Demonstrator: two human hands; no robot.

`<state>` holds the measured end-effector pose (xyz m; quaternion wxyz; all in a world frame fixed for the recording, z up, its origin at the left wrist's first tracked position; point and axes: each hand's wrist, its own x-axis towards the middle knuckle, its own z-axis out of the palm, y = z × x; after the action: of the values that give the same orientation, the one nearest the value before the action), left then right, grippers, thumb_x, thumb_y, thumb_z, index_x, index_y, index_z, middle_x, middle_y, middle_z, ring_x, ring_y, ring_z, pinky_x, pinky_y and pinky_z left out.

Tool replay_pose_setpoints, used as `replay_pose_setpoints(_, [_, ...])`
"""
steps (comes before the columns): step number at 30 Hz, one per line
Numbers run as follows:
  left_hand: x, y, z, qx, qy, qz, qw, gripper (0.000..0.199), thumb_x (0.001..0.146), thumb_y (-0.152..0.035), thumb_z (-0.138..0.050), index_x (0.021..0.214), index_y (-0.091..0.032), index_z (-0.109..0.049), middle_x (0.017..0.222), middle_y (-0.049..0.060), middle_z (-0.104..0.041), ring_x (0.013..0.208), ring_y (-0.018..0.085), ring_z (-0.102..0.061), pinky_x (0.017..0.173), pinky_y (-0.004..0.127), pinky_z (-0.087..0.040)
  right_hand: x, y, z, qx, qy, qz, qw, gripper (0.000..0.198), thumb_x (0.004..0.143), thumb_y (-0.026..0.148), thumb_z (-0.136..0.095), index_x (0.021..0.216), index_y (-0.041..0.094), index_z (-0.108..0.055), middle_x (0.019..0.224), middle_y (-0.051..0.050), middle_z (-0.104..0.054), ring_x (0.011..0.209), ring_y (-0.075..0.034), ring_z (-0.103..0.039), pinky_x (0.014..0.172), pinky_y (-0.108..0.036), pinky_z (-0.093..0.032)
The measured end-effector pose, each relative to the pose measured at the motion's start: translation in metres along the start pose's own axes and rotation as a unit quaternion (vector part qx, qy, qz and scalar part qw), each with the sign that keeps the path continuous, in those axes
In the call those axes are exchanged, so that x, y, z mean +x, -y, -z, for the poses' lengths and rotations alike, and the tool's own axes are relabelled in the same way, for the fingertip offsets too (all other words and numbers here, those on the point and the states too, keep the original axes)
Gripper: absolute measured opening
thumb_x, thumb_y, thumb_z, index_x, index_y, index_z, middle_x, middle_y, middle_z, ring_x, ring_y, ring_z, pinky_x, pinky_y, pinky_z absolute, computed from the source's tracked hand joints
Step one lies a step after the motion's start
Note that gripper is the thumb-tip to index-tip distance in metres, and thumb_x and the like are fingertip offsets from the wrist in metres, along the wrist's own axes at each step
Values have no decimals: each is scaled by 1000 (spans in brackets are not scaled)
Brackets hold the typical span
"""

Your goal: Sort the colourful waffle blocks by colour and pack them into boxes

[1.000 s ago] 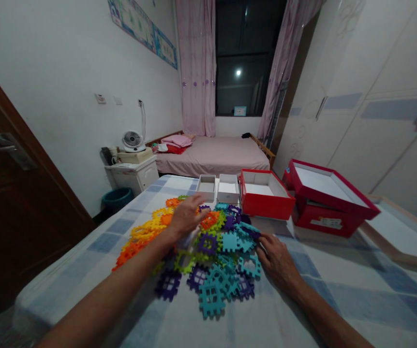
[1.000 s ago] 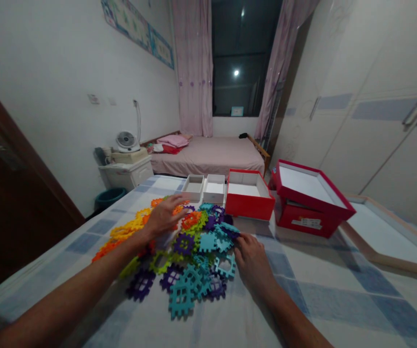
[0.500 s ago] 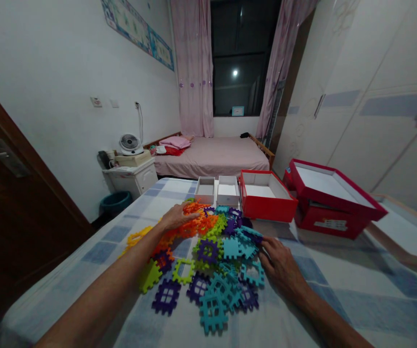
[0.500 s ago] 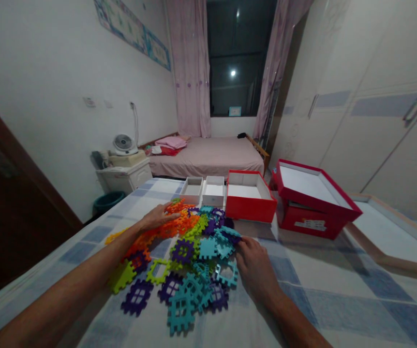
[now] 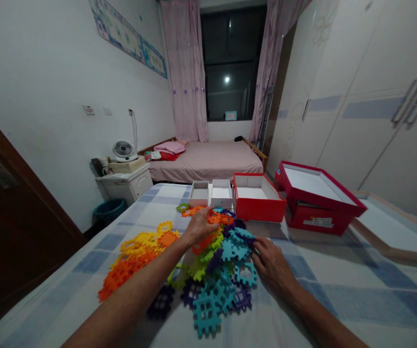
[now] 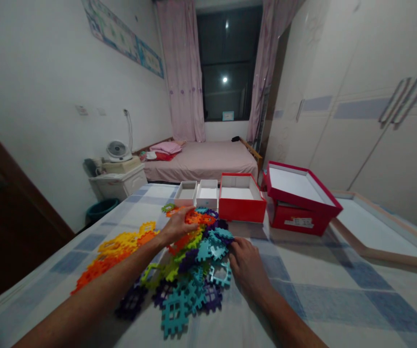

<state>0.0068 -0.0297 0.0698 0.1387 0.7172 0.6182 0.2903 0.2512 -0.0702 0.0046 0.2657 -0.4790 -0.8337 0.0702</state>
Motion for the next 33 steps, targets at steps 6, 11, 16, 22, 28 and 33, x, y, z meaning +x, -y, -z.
replay_pose_setpoints(6, [-20, -48, 6, 13, 36, -183, 982, 65, 80, -38, -59, 138, -21, -36, 133, 9, -49, 120, 22, -49, 101, 34, -39, 0, 0, -1, -5, -10, -1, 1000, 25, 86, 19, -40, 103, 18, -58, 114, -9, -57, 104, -21, -50, 89, -37, -38])
replay_pose_setpoints(11, [-64, -8, 49, 96, -17, -141, 985, 71, 83, -57, -48, 141, -22, -30, 146, 11, -34, 133, 24, -33, 108, 42, -28, -1, -2, -2, -10, -7, 2, 1000, 23, 86, 20, -40, 102, 18, -57, 114, -9, -56, 105, -21, -50, 91, -37, -38])
replay_pose_setpoints(16, [-136, 90, 83, 222, -66, 173, 957, 88, 74, -66, -50, 143, -17, -25, 147, 18, -28, 136, 34, -24, 106, 54, -24, 1, -2, -2, -26, -9, 8, 1000, 23, 86, 22, -39, 98, 17, -58, 114, -11, -56, 105, -23, -50, 90, -38, -39])
replay_pose_setpoints(22, [-177, 127, 69, 155, -67, 197, 966, 96, 71, -66, -53, 144, -13, -19, 150, 15, -21, 137, 30, -21, 111, 45, -22, 1, -3, -4, -47, -18, 14, 999, 26, 86, 24, -38, 98, 16, -60, 112, -12, -57, 102, -23, -52, 88, -38, -40])
replay_pose_setpoints(28, [-144, 95, 42, 67, -130, 85, 986, 87, 62, -55, -69, 136, -20, -38, 141, 12, -36, 132, 32, -31, 108, 45, -30, 0, -3, -5, -51, -15, 17, 998, 25, 87, 24, -38, 96, 16, -60, 111, -12, -57, 104, -23, -51, 89, -37, -40])
replay_pose_setpoints(33, [-119, 67, 26, -36, -165, 102, 980, 64, 64, -39, -70, 121, -16, -51, 126, 11, -49, 122, 26, -44, 107, 41, -32, 0, 0, -2, -49, -6, 10, 999, 25, 87, 23, -37, 98, 16, -59, 111, -11, -56, 103, -22, -51, 89, -37, -39])
